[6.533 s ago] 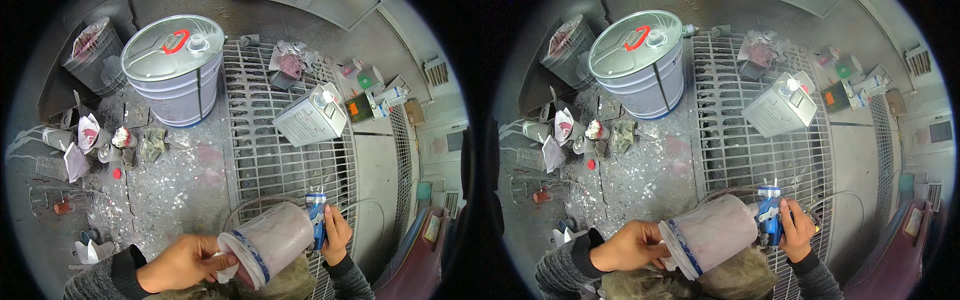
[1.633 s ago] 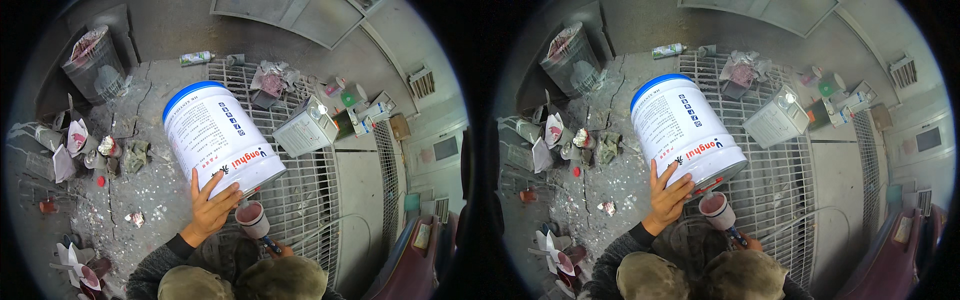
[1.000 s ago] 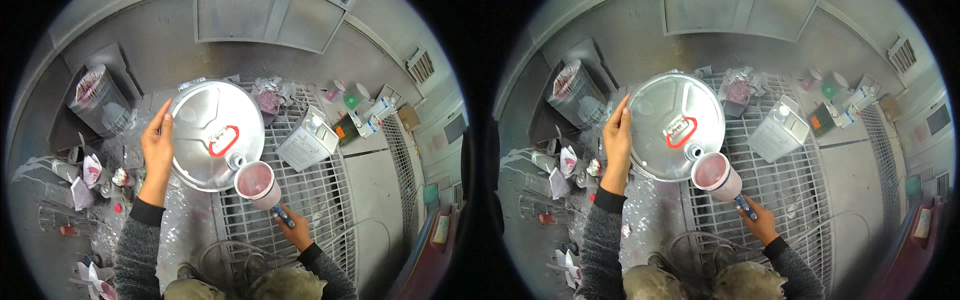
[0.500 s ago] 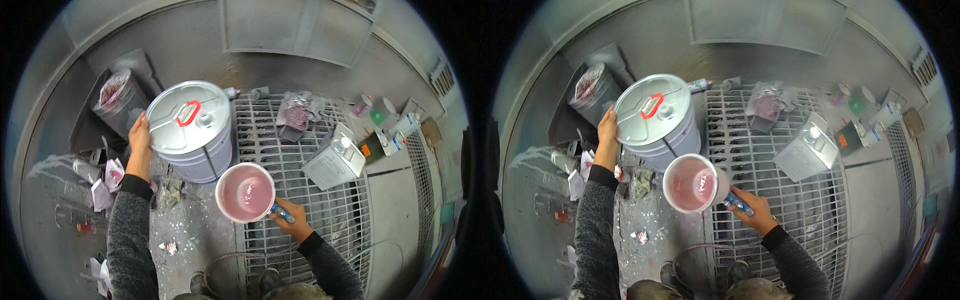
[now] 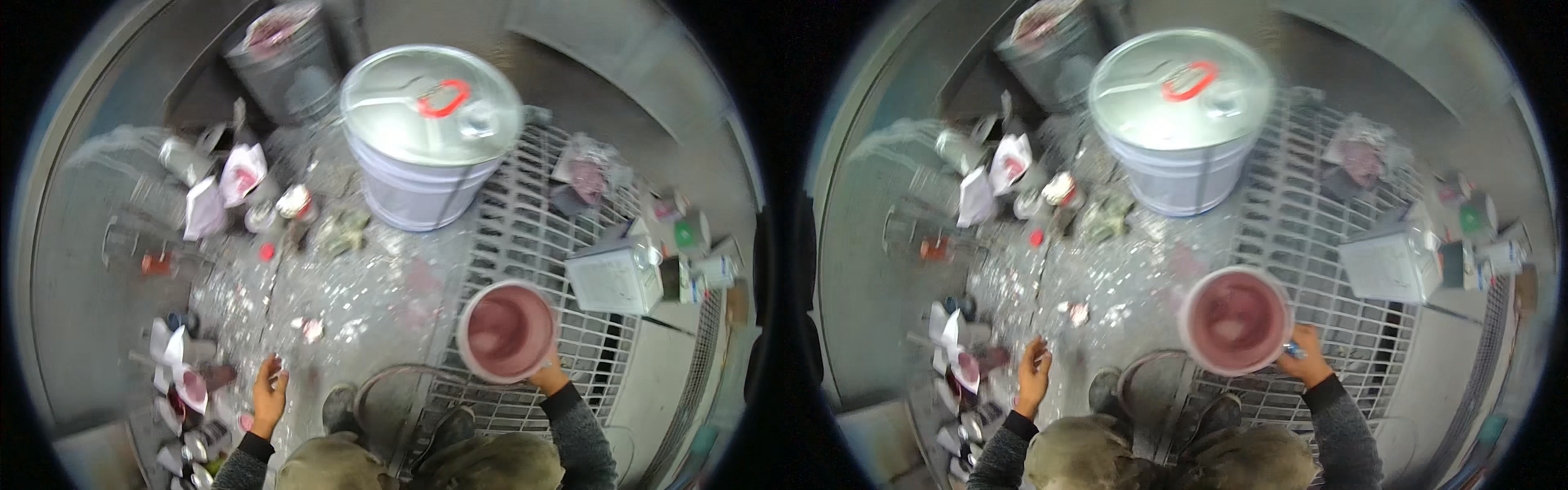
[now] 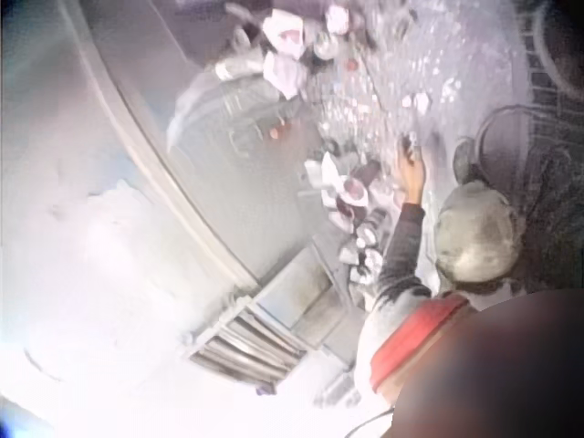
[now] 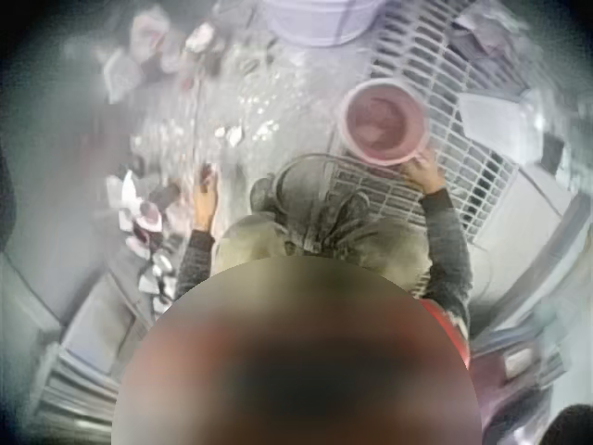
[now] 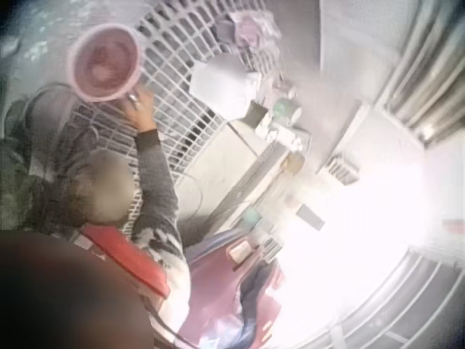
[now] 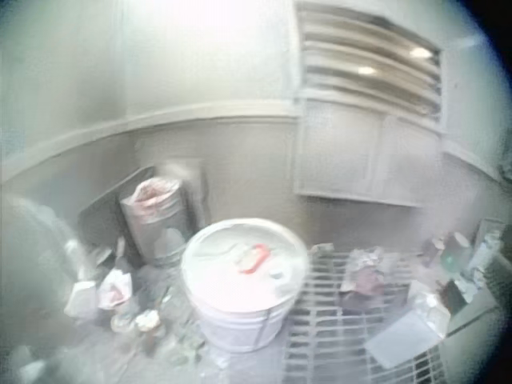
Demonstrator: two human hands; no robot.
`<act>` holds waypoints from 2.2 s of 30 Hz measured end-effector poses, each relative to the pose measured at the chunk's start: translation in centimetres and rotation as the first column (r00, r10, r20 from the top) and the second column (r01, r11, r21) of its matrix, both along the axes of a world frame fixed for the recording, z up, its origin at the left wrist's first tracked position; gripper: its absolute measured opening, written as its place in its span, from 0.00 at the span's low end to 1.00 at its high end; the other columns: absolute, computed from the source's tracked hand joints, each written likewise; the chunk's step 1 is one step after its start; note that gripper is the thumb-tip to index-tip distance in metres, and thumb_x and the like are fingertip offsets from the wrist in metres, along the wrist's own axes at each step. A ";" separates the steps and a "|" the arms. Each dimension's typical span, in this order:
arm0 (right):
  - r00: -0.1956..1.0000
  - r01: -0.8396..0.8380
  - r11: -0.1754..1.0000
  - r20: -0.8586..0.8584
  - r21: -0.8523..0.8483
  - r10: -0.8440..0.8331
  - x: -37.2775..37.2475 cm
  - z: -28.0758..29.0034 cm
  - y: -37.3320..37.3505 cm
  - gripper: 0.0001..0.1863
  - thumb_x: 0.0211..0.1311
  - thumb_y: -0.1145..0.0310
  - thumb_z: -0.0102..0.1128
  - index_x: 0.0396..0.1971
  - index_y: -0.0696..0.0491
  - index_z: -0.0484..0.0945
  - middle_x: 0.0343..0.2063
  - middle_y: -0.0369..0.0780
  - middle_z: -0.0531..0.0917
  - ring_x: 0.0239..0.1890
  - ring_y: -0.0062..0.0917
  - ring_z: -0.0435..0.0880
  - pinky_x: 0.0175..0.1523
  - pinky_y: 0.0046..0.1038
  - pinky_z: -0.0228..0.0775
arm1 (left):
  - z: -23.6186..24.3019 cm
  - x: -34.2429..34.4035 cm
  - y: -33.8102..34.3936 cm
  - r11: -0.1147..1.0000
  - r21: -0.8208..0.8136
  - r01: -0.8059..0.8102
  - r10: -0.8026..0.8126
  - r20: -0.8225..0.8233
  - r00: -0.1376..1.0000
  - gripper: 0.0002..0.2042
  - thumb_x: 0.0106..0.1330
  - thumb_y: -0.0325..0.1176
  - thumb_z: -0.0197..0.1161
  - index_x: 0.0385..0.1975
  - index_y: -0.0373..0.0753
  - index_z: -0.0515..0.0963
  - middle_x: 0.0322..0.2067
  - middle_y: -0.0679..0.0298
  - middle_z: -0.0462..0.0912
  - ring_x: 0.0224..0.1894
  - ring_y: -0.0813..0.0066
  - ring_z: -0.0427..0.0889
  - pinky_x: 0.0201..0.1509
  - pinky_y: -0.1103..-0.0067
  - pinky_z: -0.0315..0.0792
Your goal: The person pours pink paint from a large bucket into a spray gun cup, wipes the cup with a cloth, and places the lid on the bucket. They then handle a small container and a plastic bag, placing items into a cardboard box.
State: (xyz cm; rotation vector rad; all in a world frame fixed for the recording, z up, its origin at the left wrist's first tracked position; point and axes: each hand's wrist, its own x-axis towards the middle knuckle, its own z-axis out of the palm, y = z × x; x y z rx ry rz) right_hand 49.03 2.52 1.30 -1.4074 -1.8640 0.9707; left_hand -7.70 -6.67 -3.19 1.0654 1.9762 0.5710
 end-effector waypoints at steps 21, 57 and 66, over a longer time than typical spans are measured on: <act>0.989 0.019 0.983 0.146 -0.185 0.009 -0.9 1.0 -8.0 0.17 0.58 0.73 0.71 0.48 0.57 0.82 0.42 0.47 0.86 0.43 0.38 0.87 0.50 0.37 0.77 | -6.2 -15.1 -16.5 0.893 -0.447 0.054 -0.353 -0.619 0.701 0.43 0.44 0.46 0.80 0.64 0.42 0.73 0.49 0.48 0.79 0.51 0.45 0.81 0.55 0.58 0.77; 0.980 0.056 0.991 0.195 -0.121 -0.032 -5.7 7.3 -8.6 0.15 0.57 0.66 0.73 0.41 0.57 0.85 0.34 0.48 0.88 0.34 0.44 0.89 0.40 0.35 0.78 | 17.7 12.0 17.0 0.912 0.396 0.106 -0.106 0.478 -0.872 0.72 0.41 0.54 0.84 0.79 0.31 0.36 0.66 0.28 0.65 0.69 0.31 0.70 0.71 0.45 0.69; 0.958 0.046 0.985 0.285 -0.168 0.004 -8.0 9.0 -6.5 0.31 0.61 0.58 0.73 0.64 0.50 0.79 0.45 0.48 0.89 0.43 0.46 0.90 0.46 0.40 0.82 | 28.3 11.6 23.1 0.067 0.561 0.825 -0.997 0.017 0.069 0.54 0.48 0.49 0.77 0.75 0.31 0.59 0.66 0.51 0.72 0.63 0.60 0.72 0.58 0.66 0.72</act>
